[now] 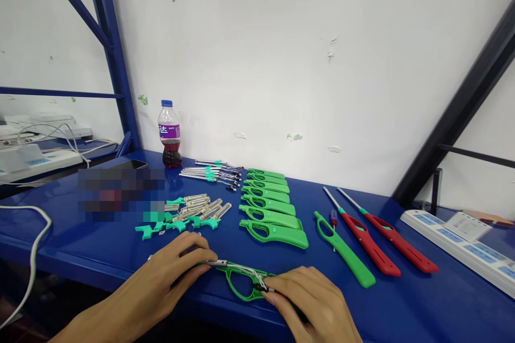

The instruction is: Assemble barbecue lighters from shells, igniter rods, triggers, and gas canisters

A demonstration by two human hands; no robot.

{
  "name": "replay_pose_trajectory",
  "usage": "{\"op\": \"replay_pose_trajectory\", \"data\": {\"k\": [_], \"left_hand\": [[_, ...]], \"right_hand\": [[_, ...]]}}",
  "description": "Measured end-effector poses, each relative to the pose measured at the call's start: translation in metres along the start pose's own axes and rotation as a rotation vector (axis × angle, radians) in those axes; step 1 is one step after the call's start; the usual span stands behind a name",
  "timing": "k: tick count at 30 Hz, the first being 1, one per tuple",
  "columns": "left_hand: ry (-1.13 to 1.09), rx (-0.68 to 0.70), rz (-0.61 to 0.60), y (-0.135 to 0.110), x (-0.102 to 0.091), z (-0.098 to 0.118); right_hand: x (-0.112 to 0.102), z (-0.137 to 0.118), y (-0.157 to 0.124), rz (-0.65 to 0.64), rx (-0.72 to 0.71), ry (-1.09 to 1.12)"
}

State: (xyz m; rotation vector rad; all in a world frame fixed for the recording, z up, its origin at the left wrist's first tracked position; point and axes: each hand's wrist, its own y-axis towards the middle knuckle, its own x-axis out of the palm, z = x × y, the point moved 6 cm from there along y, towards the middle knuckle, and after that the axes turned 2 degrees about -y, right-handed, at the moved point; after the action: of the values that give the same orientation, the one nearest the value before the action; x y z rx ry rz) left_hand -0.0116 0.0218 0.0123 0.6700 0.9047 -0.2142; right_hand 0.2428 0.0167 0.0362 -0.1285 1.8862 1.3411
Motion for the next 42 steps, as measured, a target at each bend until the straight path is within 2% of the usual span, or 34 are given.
{"op": "replay_pose_trajectory", "data": {"k": [4, 11, 17, 20, 23, 27, 29, 35, 39, 42], "left_hand": [[0.015, 0.021, 0.011, 0.001, 0.000, 0.000], [0.002, -0.009, -0.046, 0.001, 0.000, -0.001], [0.042, 0.010, 0.017, -0.001, 0.000, 0.001], [0.130, 0.068, 0.141, -0.001, -0.018, -0.003], [0.260, 0.028, 0.305, -0.001, -0.050, -0.021], [0.336, -0.107, 0.264, 0.002, -0.072, -0.051], [0.347, -0.153, 0.226, 0.004, -0.073, -0.059], [0.357, -0.212, 0.170, 0.007, -0.063, -0.065], [0.365, -0.235, 0.182, 0.005, -0.062, -0.072], [0.376, -0.234, 0.218, 0.001, -0.066, -0.069]], "right_hand": [[0.001, 0.000, 0.000, -0.012, 0.018, 0.012], [0.001, -0.001, -0.001, -0.014, 0.019, 0.019], [0.001, 0.000, 0.000, -0.006, 0.022, 0.020], [0.000, -0.001, 0.002, 0.001, 0.024, 0.015], [-0.001, -0.002, 0.003, 0.016, 0.019, 0.011], [-0.001, -0.001, 0.002, 0.012, 0.019, 0.018], [-0.001, -0.001, 0.000, 0.013, 0.021, 0.017], [0.001, 0.000, -0.002, -0.009, 0.032, 0.025], [0.002, 0.001, -0.002, -0.015, 0.035, 0.007], [0.001, 0.002, -0.003, -0.008, 0.041, 0.019]]}}
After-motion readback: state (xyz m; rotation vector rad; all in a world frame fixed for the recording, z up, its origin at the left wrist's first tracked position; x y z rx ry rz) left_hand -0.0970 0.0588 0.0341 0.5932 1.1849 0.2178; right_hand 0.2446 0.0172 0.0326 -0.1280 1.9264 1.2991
